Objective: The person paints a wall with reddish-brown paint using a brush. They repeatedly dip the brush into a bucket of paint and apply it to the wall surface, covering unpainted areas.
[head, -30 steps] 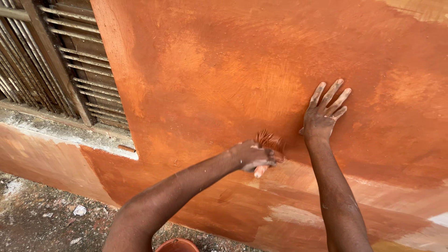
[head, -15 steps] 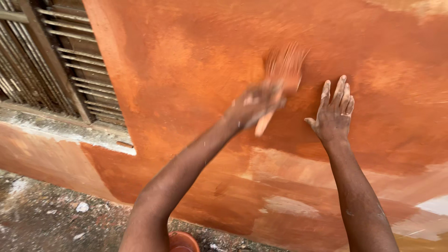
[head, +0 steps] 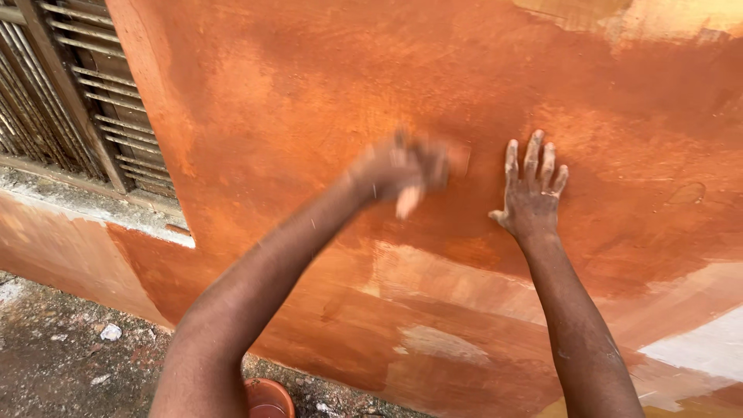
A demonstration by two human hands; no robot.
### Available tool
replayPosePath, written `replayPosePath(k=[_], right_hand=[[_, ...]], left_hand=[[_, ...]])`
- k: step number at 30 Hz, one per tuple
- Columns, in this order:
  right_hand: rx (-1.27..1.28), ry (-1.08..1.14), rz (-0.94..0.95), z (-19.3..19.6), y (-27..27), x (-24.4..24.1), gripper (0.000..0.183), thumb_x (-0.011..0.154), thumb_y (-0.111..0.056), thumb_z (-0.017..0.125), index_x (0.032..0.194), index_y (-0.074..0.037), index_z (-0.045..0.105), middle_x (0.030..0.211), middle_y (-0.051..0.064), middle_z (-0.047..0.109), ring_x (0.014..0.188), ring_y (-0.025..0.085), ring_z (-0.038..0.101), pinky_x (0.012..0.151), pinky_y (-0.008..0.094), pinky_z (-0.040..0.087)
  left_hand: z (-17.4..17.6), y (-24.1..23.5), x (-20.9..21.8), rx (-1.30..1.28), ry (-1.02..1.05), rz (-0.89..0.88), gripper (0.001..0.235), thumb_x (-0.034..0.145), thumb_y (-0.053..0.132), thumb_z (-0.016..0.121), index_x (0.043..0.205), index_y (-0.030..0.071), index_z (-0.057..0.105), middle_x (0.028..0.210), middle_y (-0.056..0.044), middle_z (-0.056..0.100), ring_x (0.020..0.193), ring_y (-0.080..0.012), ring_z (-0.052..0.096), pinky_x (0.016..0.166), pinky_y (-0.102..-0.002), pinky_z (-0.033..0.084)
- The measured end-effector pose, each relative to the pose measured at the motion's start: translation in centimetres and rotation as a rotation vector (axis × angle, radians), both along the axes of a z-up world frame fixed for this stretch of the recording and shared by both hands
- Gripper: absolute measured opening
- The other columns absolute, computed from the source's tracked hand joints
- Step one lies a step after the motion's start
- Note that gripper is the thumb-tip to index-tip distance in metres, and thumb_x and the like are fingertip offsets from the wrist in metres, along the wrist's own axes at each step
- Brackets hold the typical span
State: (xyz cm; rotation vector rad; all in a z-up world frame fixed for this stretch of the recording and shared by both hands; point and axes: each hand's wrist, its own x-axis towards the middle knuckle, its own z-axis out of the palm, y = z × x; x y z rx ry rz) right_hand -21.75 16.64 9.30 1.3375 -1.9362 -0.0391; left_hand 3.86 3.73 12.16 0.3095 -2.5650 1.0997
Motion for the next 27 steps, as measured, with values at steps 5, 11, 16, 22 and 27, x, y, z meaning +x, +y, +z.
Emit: replayPosePath(k=[5, 11, 16, 22, 27], right_hand=[[-0.122, 0.055, 0.222, -0.3, 1.9, -4.2, 0.129, 0.073, -0.062, 0.084, 0.169, -0.009, 0.017, 0.173, 0.022, 0.005, 0.155, 0.039, 0.02, 0.125, 0.061, 0.026], [-0.14, 0.028, 0.162, -1.0, 4.5, -9.5, 0.116, 0.079, -0.061, 0.08, 0.166, -0.007, 0.026, 0.169, 0.026, 0.009, 0.154, 0.041, 0.02, 0.123, 0.06, 0.025], [-0.119, 0.052, 0.144, -1.0, 6.0, -11.8, 0.111, 0.079, -0.063, 0.078, 0.162, -0.008, 0.031, 0.167, 0.028, 0.009, 0.151, 0.042, 0.021, 0.121, 0.061, 0.023], [-0.137, 0.068, 0.195, -0.8, 8.1, -12.3, 0.107, 0.079, -0.061, 0.079, 0.159, -0.007, 0.033, 0.168, 0.027, 0.013, 0.151, 0.04, 0.022, 0.122, 0.06, 0.024], [-0.162, 0.047, 0.267, -1.4, 9.8, -12.2, 0.103, 0.078, -0.059, 0.079, 0.157, -0.008, 0.036, 0.167, 0.026, 0.018, 0.151, 0.039, 0.023, 0.122, 0.059, 0.022]], left_hand=[[5.0, -0.8, -1.0, 0.036, 0.41, -0.044, 0.04, 0.11, 0.034, 0.041, 0.149, 0.031, 0.05, 0.168, -0.008, 0.031, 0.151, -0.0329, 0.034, 0.121, -0.056, 0.031], [-3.2, 3.3, -7.8, 0.239, 0.474, -0.399, 0.046, 0.114, 0.022, 0.04, 0.159, 0.034, 0.039, 0.171, -0.01, 0.024, 0.157, -0.0313, 0.023, 0.127, -0.058, 0.032], [-7.8, 7.6, -11.8, 0.549, -0.063, -0.342, 0.052, 0.098, 0.024, 0.06, 0.146, 0.036, 0.047, 0.164, 0.008, 0.041, 0.137, -0.0221, 0.056, 0.091, -0.04, 0.061], [3.1, 5.7, -13.0, 0.259, -0.008, -0.131, 0.043, 0.104, 0.026, 0.065, 0.143, 0.041, 0.057, 0.159, 0.009, 0.049, 0.139, -0.0245, 0.056, 0.099, -0.042, 0.061], [7.7, 4.4, -13.1, -0.273, 0.33, 0.018, 0.042, 0.112, 0.032, 0.06, 0.152, 0.027, 0.047, 0.162, -0.018, 0.037, 0.139, -0.0377, 0.048, 0.102, -0.063, 0.057]])
